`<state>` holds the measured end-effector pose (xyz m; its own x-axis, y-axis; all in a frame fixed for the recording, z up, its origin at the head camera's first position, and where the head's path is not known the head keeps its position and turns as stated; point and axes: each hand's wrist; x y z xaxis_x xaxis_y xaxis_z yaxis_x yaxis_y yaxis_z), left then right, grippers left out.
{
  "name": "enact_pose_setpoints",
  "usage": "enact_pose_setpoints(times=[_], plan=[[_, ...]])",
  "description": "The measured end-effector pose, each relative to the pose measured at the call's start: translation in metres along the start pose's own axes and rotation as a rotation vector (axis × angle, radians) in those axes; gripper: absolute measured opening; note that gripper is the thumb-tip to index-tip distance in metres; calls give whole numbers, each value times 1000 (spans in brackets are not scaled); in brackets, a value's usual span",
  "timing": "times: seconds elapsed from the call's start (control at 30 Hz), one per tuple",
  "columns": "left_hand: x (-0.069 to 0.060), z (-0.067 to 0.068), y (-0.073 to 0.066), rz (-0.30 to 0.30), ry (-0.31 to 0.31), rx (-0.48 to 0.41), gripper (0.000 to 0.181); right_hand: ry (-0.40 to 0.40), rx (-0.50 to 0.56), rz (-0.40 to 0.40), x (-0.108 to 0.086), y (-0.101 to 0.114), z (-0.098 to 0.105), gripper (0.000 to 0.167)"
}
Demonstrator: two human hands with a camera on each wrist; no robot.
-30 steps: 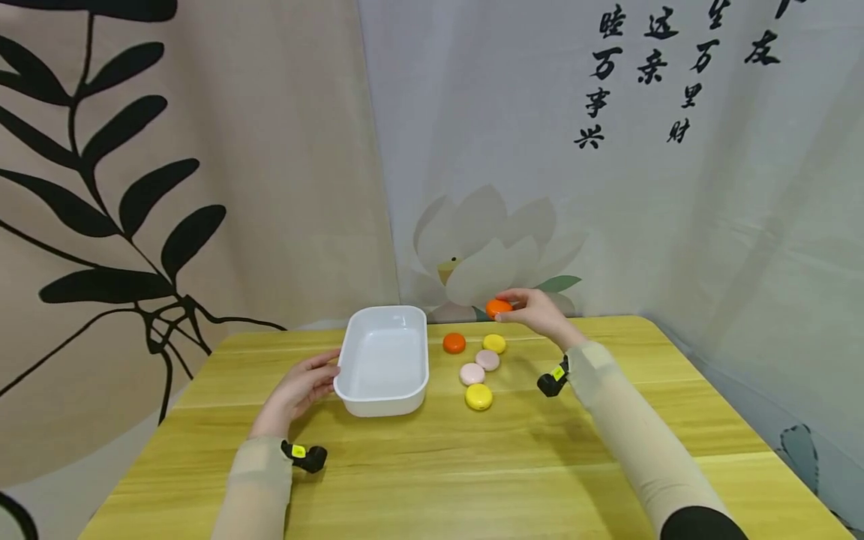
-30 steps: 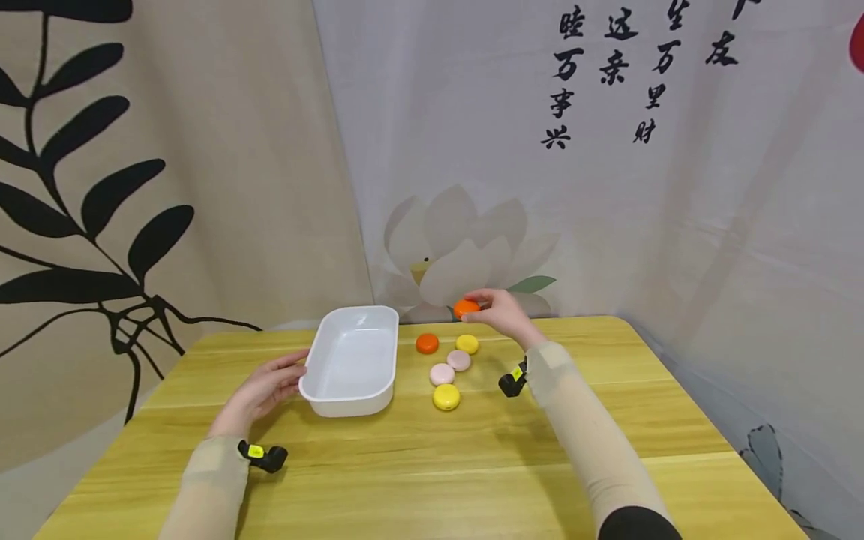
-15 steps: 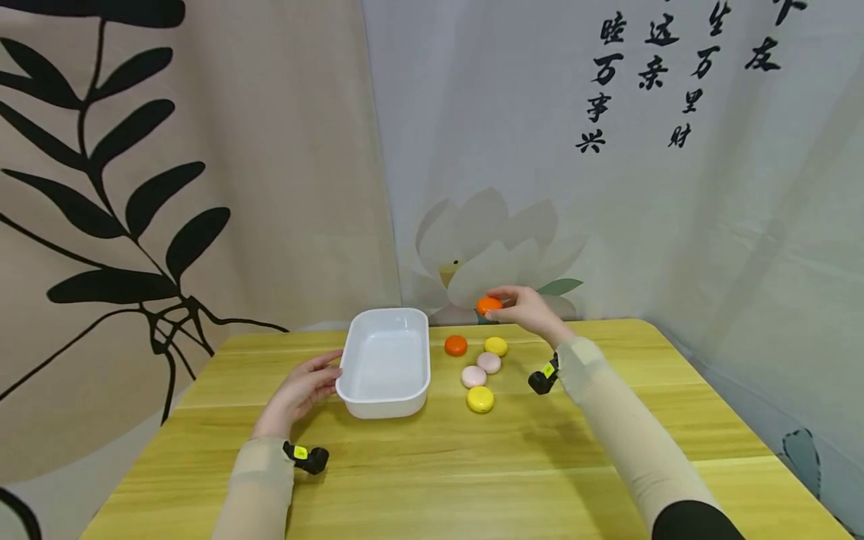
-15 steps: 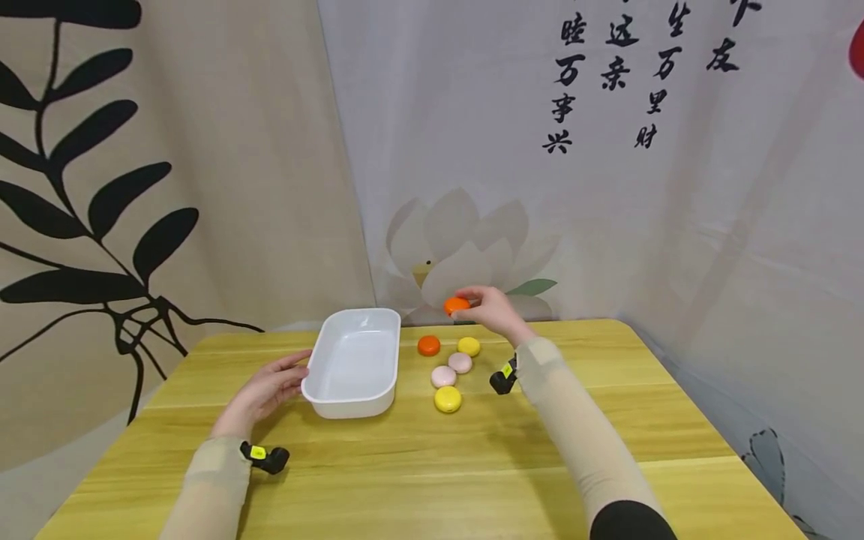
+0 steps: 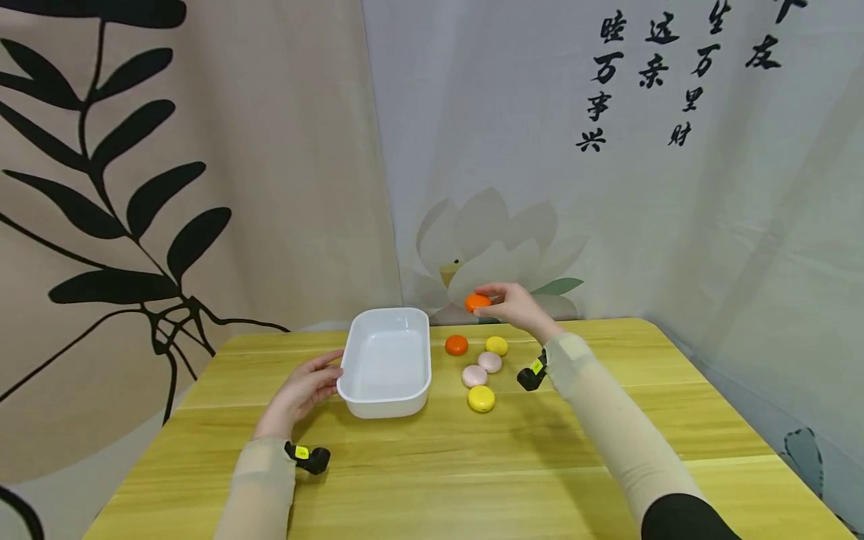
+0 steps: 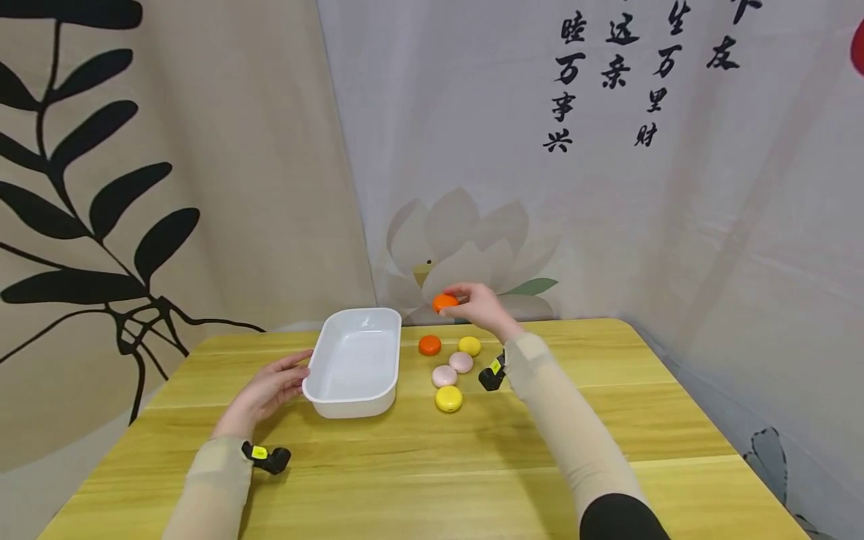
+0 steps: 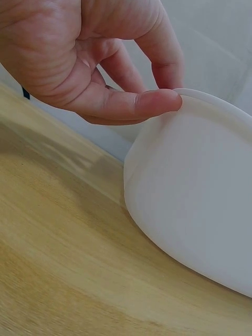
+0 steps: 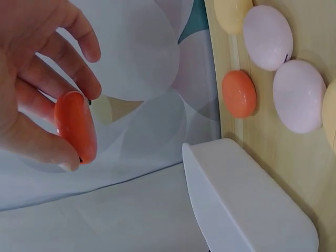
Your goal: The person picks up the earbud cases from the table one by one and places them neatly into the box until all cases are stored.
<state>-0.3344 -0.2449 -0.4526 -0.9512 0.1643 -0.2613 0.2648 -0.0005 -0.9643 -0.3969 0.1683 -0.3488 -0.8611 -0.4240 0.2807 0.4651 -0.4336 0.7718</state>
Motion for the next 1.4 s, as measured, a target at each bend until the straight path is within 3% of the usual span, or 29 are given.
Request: enact_pose_setpoints(times=[0.27, 1.4], plan=[[-2, 2, 0, -27, 17, 14, 59, -8, -15, 28, 7, 4, -10, 50], [1, 4, 2, -20, 30, -8, 59, 43, 9, 70, 23, 21, -33, 52]])
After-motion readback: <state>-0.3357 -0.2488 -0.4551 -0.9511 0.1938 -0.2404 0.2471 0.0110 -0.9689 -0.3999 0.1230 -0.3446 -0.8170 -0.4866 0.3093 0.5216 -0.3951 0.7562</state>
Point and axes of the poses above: each hand's wrist, its own x-axis towards the middle knuckle, its own z-axis out of the back of the hand, y = z × x, and after that the axes turned 10 degrees about z, right-handed
